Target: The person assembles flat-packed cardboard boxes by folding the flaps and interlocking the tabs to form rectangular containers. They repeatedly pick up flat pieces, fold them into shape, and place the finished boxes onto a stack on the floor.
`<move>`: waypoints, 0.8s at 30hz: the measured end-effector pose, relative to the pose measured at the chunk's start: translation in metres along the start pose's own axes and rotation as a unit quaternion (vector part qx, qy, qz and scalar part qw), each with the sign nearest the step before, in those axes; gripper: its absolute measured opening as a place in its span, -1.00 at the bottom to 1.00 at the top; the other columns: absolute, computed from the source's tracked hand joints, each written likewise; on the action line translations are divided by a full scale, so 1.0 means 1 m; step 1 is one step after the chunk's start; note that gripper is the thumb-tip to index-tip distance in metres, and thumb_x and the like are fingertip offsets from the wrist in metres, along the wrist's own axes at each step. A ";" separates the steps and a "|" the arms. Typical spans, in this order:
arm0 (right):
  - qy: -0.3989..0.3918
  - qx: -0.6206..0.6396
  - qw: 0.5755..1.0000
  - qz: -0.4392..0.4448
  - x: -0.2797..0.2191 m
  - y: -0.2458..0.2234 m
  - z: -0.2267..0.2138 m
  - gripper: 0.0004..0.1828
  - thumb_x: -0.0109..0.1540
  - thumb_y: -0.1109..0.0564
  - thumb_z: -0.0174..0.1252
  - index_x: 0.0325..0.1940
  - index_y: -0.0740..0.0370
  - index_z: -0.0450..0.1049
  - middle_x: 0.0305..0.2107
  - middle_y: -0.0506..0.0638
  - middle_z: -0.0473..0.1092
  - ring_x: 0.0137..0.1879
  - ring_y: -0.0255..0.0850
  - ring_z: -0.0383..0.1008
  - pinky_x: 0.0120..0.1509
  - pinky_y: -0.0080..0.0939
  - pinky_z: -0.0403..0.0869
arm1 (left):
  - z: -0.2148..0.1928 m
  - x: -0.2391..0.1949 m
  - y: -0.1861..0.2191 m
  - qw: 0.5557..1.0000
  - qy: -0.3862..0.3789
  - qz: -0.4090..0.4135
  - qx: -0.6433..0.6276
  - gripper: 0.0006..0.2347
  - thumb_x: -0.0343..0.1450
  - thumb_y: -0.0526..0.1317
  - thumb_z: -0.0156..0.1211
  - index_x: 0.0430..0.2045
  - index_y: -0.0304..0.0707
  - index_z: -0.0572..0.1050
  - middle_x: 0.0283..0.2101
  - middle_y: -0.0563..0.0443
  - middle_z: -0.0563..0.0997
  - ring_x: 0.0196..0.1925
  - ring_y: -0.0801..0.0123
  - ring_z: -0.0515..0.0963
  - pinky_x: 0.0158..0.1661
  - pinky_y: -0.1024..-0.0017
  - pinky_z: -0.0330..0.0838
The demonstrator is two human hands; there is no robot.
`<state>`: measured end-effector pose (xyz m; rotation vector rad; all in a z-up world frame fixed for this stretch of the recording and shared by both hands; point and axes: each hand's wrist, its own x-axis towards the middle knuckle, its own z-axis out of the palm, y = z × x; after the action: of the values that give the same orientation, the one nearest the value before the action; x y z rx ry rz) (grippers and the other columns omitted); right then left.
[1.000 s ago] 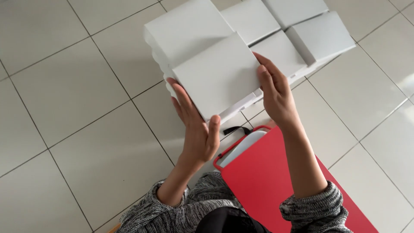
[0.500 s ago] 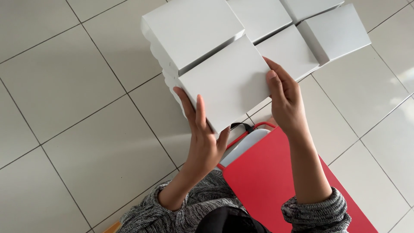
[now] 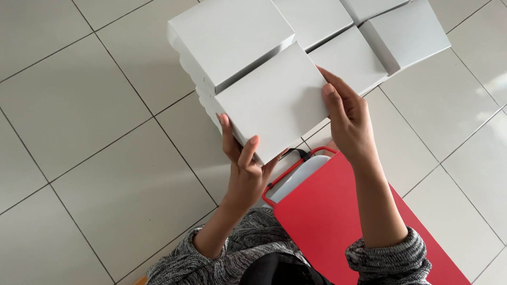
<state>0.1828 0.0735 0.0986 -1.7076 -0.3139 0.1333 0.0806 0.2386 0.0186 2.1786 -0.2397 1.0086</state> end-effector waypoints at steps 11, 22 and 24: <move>0.030 -0.100 0.995 -0.008 -0.008 0.005 0.002 -0.52 0.51 -0.07 -0.21 0.40 0.17 0.39 -0.13 0.20 0.54 -0.06 -0.14 0.48 0.19 0.13 0.50 | 0.016 -0.026 -0.013 0.999 0.033 0.002 -0.014 -0.33 0.36 -0.25 0.44 0.21 -0.09 0.00 0.38 -0.75 -0.26 0.45 -0.72 -0.14 0.27 -0.50 0.03; 0.069 -0.164 0.984 0.002 -0.016 0.004 0.007 -0.53 0.52 -0.11 -0.23 0.35 0.08 0.45 -0.52 0.12 0.48 -0.33 -0.17 0.40 -0.02 0.03 0.52 | 0.014 -0.009 -0.014 0.999 0.046 0.018 -0.024 -0.34 0.44 -0.23 0.34 0.28 0.02 -0.07 0.39 -0.80 -0.28 0.45 -0.77 -0.23 0.25 -0.62 -0.14; 0.070 -0.168 0.983 0.008 -0.017 0.004 0.008 -0.53 0.52 -0.11 -0.22 0.34 0.06 0.46 -0.55 0.09 0.47 -0.35 -0.19 0.39 -0.04 0.00 0.52 | 0.014 -0.009 -0.014 0.998 0.047 0.015 -0.037 -0.33 0.44 -0.23 0.33 0.31 0.03 -0.07 0.40 -0.80 -0.29 0.47 -0.74 -0.24 0.26 -0.58 -0.14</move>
<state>0.1646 0.0754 0.0919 -2.0433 -0.2268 -0.0325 0.0887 0.2384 -0.0019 2.0609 -0.2635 1.0978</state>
